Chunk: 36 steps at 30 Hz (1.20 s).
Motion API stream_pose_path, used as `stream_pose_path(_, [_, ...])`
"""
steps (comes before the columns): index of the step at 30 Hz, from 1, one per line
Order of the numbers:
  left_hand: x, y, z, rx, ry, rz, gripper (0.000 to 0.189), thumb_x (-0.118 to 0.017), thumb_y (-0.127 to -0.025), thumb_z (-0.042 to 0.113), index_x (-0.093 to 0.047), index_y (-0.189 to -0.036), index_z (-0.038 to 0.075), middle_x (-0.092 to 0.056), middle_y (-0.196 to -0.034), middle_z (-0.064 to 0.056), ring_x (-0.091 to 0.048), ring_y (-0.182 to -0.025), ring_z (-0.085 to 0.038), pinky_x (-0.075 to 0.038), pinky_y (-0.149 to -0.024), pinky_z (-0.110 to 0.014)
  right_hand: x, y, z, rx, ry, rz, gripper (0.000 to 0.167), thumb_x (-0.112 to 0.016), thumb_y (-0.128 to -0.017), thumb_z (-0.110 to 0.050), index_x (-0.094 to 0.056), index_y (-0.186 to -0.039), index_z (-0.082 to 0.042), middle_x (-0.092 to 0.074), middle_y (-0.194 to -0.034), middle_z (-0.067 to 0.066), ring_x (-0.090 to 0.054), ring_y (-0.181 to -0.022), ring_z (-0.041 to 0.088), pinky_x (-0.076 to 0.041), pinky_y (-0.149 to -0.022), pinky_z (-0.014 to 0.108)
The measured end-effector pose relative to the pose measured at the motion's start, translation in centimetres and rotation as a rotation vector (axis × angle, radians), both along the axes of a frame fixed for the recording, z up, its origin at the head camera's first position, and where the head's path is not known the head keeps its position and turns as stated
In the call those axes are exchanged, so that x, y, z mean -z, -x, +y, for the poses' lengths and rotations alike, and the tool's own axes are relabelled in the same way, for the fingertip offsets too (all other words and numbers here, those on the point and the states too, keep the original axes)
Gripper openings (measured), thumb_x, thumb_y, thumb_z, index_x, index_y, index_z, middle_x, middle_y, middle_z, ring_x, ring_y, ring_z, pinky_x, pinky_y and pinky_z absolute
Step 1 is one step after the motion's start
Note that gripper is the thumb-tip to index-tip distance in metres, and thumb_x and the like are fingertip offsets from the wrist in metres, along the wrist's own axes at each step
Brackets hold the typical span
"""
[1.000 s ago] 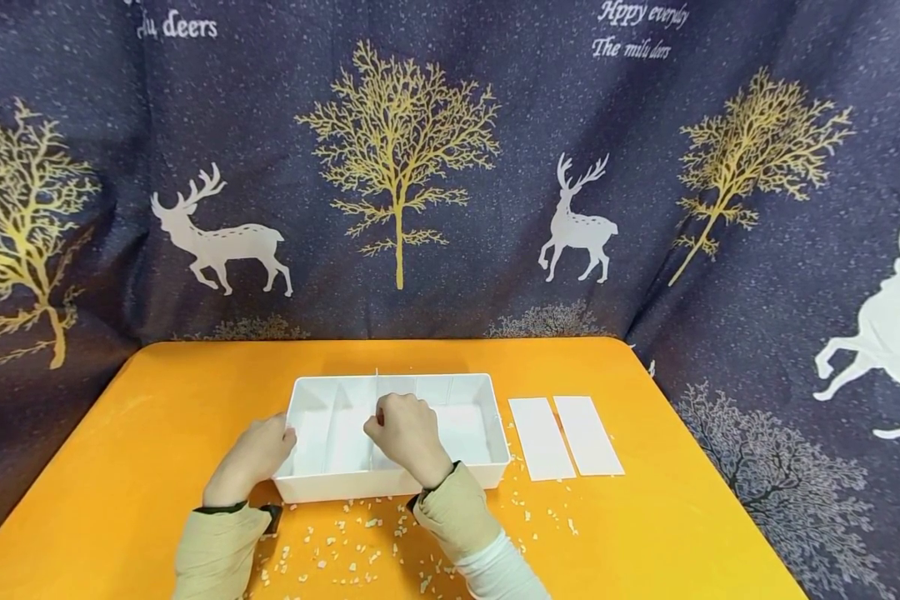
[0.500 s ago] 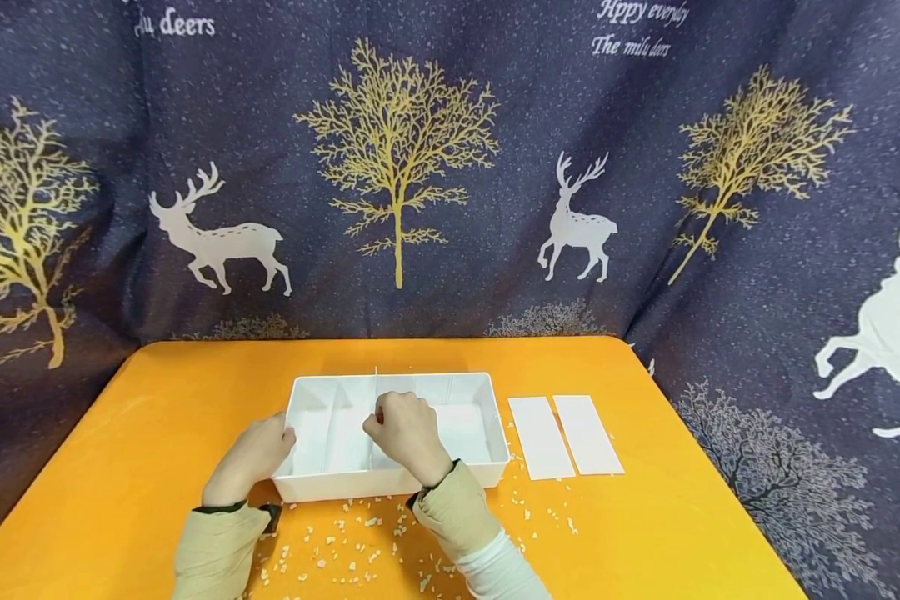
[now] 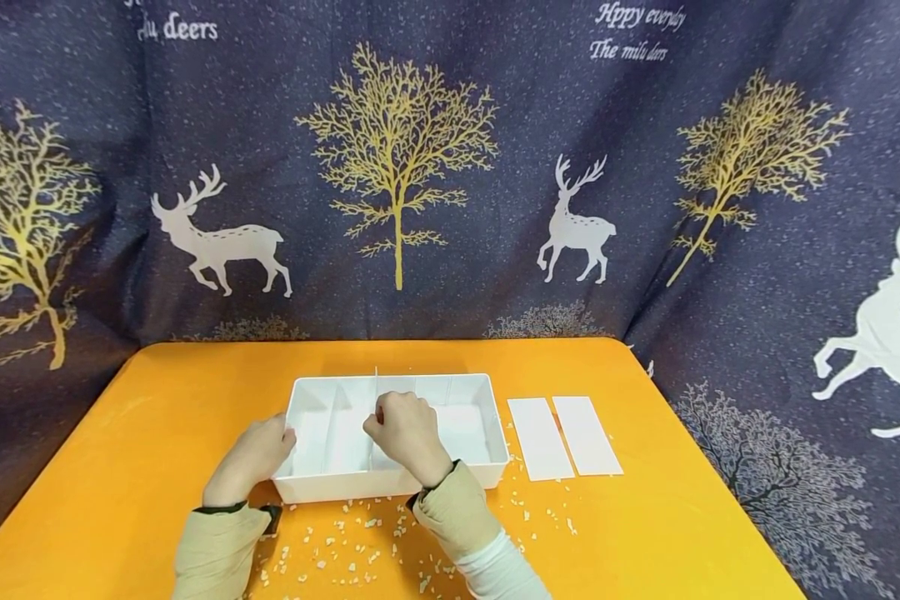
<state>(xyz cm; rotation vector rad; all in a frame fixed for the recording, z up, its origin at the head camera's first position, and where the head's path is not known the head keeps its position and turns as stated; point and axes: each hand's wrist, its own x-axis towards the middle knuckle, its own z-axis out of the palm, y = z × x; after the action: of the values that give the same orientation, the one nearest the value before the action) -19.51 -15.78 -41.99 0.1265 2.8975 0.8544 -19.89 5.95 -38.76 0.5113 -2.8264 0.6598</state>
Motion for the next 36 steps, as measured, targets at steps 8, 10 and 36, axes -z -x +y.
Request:
stream_pose_path(8, [0.24, 0.09, -0.12, 0.020, 0.015, 0.051, 0.030, -0.041, -0.097, 0.006, -0.055, -0.110, -0.016, -0.053, -0.074, -0.011, -0.049, -0.063, -0.021, -0.040, -0.055, -0.032, -0.31, -0.01, -0.10, 0.007, -0.001, 0.013, 0.035, -0.061, -0.078, -0.010, -0.038, -0.054, -0.017, -0.025, -0.047, -0.009, -0.026, -0.045, 0.008, -0.019, -0.044, 0.022])
stream_pose_path(10, [0.27, 0.06, -0.12, 0.022, 0.010, 0.053, 0.030, -0.041, -0.097, 0.006, -0.055, -0.111, -0.016, -0.052, -0.073, -0.011, -0.048, -0.062, -0.021, -0.040, -0.055, -0.032, -0.33, -0.04, -0.08, 0.006, 0.003, 0.012, 0.035, -0.061, -0.079, -0.009, -0.037, -0.054, -0.017, -0.025, -0.047, -0.009, -0.025, -0.045, 0.008, -0.019, -0.044, 0.022])
stream_pose_path(36, [0.01, -0.02, -0.06, 0.010, 0.004, 0.010, 0.035, -0.041, -0.098, 0.008, -0.049, -0.119, -0.018, -0.048, -0.072, -0.010, -0.047, -0.061, -0.020, -0.037, -0.053, -0.029, -0.66, 0.06, 0.07, -0.007, 0.008, 0.001, 0.031, -0.060, -0.080, -0.010, -0.043, -0.056, -0.017, -0.029, -0.048, -0.009, -0.026, -0.044, 0.006, -0.018, -0.043, 0.021])
